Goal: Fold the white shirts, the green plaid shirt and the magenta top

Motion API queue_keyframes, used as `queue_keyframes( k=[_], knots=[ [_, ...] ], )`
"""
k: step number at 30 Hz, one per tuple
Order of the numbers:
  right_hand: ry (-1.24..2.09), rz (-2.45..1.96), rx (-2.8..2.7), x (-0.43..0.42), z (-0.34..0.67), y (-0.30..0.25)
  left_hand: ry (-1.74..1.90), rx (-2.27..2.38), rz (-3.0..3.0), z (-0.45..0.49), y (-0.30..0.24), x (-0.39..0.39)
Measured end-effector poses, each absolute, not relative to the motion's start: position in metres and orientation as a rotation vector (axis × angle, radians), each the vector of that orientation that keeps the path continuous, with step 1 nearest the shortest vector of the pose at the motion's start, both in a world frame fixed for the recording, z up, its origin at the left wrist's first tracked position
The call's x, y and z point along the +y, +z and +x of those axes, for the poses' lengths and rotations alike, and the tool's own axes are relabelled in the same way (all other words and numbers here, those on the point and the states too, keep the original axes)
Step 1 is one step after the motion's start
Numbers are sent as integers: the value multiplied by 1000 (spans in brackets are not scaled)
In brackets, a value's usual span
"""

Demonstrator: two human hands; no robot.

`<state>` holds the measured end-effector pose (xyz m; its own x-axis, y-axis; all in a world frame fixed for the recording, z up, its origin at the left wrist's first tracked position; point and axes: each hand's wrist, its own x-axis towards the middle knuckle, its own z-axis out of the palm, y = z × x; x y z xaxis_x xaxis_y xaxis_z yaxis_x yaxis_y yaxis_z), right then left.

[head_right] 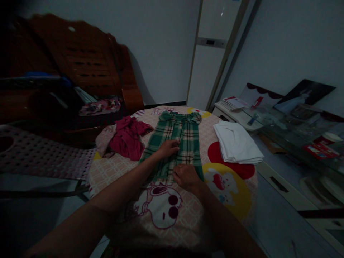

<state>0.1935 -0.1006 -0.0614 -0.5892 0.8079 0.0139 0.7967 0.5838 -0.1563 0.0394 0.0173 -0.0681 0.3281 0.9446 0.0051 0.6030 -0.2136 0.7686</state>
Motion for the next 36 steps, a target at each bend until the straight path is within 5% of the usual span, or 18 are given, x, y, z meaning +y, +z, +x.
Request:
queue_keyframes(
  k=[15,36],
  knots=[
    [147,-1256,-2665,-99,197,-76,831,1424,1613,89,-75,129],
    [647,-1297,-2281,-86,214,-71,573,1253,2501,52,-74,74]
  ],
)
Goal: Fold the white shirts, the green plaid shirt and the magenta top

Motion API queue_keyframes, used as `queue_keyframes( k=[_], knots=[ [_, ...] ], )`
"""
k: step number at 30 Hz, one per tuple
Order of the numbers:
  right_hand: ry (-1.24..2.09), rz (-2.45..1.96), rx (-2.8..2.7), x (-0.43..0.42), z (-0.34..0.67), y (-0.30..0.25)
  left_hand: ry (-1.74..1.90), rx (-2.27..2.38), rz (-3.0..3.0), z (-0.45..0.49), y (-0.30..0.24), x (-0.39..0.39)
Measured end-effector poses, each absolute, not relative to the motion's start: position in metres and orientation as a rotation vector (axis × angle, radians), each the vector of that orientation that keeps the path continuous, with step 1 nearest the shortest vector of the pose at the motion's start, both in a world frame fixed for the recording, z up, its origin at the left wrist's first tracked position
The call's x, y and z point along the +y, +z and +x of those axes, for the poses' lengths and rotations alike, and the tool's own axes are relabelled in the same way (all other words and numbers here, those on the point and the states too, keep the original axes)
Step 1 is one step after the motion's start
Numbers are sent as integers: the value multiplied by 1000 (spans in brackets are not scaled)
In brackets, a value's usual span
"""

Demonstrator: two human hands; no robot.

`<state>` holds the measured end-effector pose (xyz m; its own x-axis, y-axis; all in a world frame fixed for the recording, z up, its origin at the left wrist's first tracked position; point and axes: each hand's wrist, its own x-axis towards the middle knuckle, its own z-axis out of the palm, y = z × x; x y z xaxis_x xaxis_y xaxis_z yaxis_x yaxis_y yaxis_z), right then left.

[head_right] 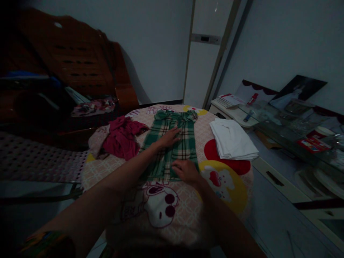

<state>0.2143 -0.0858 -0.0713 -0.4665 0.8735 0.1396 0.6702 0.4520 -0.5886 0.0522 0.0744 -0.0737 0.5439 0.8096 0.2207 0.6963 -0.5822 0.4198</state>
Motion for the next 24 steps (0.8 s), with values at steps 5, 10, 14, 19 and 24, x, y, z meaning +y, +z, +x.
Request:
queue_keyframes(
  k=[5,10,14,19,24],
  knots=[
    [555,-1270,-2224,-82,253,-61,309,1140,2516,17,-36,31],
    [343,-1289,-2455,-108,264,-57,150,1005,2361,-13,-18,-22],
    [186,-1182,-2596,-126,248,-63,-32,953,2476,-20,-19,-58],
    [-24,-1183,-2756,-128,229,-76,-179,1042,2780,-14,-35,-91],
    [-152,-1245,-2710,-121,229,-90,-110,1156,2835,-16,-51,-104]
  ],
)
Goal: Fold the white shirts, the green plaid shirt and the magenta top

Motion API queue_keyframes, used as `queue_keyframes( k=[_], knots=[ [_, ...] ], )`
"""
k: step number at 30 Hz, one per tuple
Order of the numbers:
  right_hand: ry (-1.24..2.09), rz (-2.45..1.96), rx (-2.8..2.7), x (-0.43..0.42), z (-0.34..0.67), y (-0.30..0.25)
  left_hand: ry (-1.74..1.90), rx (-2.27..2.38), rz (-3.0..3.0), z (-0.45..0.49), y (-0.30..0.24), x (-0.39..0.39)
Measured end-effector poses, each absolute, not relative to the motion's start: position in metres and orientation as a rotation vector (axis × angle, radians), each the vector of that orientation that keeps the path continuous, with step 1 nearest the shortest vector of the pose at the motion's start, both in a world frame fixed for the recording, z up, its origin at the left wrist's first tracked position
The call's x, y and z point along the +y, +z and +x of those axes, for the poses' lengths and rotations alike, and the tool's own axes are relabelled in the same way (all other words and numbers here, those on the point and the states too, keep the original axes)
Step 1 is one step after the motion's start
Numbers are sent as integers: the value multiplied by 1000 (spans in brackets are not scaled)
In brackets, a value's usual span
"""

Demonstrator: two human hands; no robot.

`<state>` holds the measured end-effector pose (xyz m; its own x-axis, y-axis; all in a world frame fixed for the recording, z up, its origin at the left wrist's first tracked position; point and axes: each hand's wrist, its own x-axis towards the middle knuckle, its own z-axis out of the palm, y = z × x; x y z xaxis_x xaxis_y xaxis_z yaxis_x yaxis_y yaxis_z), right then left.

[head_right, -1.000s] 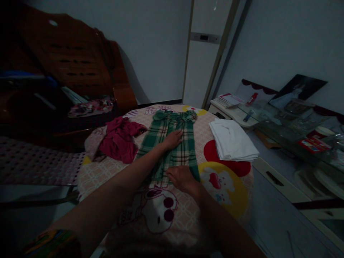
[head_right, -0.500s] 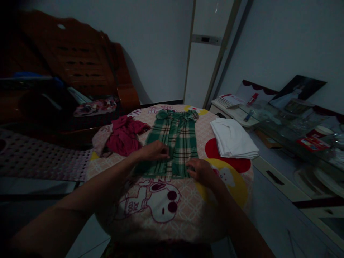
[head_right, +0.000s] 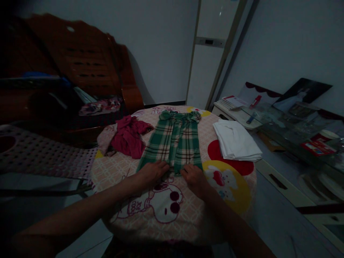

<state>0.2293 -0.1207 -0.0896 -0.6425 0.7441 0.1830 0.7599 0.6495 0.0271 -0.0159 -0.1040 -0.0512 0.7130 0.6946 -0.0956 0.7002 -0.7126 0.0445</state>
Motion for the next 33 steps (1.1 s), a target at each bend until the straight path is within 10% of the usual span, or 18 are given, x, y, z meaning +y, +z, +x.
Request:
queue_keyframes(
  k=[17,33],
  knots=[
    [-226,-1711,-2407,23,214,4,326,1569,2707,-13,20,75],
    [-169,-1689,-2597,-4,212,-73,-22,1534,2729,-18,-51,8]
  ],
)
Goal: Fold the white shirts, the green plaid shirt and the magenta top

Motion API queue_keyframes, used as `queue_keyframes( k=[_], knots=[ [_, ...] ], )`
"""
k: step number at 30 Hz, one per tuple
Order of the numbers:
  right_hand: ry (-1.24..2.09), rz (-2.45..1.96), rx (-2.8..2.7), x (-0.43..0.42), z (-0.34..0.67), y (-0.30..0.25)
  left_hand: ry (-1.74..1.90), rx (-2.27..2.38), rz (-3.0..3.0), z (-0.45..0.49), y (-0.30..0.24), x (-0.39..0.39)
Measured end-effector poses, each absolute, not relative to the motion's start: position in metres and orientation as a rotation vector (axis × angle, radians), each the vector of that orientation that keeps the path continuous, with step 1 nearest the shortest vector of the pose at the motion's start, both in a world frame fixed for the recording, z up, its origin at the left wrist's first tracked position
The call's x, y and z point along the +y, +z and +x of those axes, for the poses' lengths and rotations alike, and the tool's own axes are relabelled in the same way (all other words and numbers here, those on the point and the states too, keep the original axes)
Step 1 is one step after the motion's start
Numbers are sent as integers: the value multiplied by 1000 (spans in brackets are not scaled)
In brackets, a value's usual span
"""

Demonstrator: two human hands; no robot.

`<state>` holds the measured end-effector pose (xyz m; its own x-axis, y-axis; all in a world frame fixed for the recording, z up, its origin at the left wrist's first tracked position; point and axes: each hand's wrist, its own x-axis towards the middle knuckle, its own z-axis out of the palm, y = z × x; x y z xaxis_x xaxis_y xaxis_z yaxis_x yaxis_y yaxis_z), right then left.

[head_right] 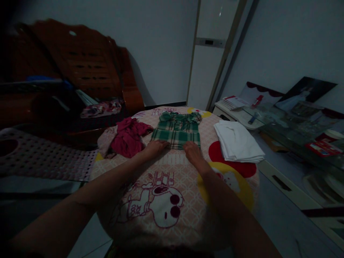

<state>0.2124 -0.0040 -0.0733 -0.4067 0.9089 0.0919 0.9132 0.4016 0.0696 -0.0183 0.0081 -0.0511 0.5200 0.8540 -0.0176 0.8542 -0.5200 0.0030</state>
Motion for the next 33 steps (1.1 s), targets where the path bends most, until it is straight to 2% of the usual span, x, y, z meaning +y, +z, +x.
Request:
queue_keyframes(
  k=[7,18,28,33],
  knots=[
    [37,-1707,-2487,-1,219,-57,-38,1509,2694,-21,-34,17],
    [745,-1428,-2603,-61,262,-34,-92,761,2611,-16,-10,-33],
    [960,-1309,-2655,-84,263,-43,-191,393,2236,-11,-21,-38],
    [1543,-1347,-2442,-78,262,-38,-292,529,2064,-18,-9,-23]
  ],
)
